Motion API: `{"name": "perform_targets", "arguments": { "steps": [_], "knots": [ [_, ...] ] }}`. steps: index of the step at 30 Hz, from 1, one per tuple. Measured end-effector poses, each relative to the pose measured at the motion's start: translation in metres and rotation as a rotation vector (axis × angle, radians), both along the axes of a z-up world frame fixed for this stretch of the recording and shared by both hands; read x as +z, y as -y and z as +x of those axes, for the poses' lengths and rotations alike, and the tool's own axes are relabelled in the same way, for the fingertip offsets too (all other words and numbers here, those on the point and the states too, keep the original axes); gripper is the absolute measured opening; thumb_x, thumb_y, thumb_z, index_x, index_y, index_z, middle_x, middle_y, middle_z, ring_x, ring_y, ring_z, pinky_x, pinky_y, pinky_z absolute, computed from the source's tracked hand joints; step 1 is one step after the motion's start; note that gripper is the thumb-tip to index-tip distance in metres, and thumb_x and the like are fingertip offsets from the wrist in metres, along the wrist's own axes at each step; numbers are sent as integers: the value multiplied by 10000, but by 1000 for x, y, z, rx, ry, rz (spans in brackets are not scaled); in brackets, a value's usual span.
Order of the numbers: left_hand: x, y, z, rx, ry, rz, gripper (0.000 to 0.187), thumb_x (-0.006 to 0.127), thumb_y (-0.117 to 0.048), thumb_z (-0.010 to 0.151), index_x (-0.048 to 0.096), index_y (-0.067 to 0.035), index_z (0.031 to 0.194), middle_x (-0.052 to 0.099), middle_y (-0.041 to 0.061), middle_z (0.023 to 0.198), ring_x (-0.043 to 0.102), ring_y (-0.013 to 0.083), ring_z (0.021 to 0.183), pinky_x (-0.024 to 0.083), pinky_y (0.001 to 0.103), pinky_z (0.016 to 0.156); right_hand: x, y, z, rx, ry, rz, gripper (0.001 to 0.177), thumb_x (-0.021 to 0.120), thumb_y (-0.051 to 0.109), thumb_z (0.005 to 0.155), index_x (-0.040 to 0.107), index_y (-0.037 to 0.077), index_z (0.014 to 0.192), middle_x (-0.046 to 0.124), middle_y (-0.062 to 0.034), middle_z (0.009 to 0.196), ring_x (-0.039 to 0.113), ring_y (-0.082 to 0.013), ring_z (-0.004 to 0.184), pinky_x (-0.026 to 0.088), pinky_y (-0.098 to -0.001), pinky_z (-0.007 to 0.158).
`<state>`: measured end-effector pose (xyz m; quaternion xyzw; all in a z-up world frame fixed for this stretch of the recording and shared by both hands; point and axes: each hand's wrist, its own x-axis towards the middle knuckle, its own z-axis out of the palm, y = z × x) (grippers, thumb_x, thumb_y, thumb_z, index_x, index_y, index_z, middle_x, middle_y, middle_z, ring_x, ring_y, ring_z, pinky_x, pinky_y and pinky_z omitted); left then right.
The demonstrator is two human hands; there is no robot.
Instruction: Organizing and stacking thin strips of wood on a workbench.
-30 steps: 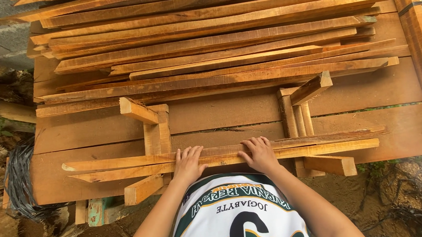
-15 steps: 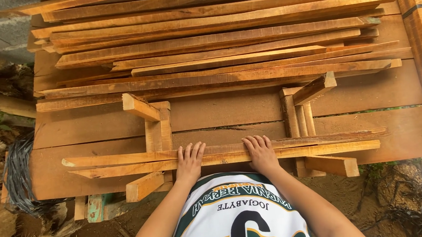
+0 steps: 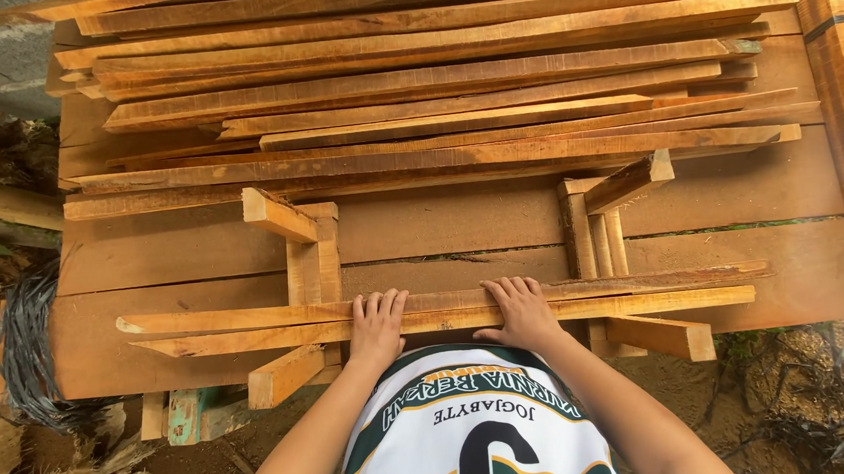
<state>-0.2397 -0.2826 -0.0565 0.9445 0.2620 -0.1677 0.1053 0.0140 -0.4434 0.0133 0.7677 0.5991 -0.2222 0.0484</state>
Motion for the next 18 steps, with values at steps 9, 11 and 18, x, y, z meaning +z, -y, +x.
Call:
{"name": "perform_targets", "arguments": {
  "steps": [9,11,18],
  "knots": [
    [-49,15,-26,-2,368,201,685,718,-120,758,523,-188,1412,485,48,1412,415,291,1394,234,569,1204,-56,33,2,183,142,478,581,820,295,701,650,290,1256,569,26,1357,480,-223,1357,337,-449,1181],
    [-15,9,-23,-2,362,111,625,764,-159,747,567,-198,1339,512,18,1372,432,282,1388,268,543,1187,-34,27,7,201,94,470,496,798,298,725,674,284,1206,594,25,1331,507,-228,1332,372,-446,1146],
    [36,-23,-8,74,236,-265,417,657,-226,900,638,-295,1311,682,-98,1290,615,142,1232,386,388,1075,-29,21,40,87,-136,271,358,726,270,822,705,227,1177,764,12,1094,711,-193,1106,511,-371,952]
  ]
}}
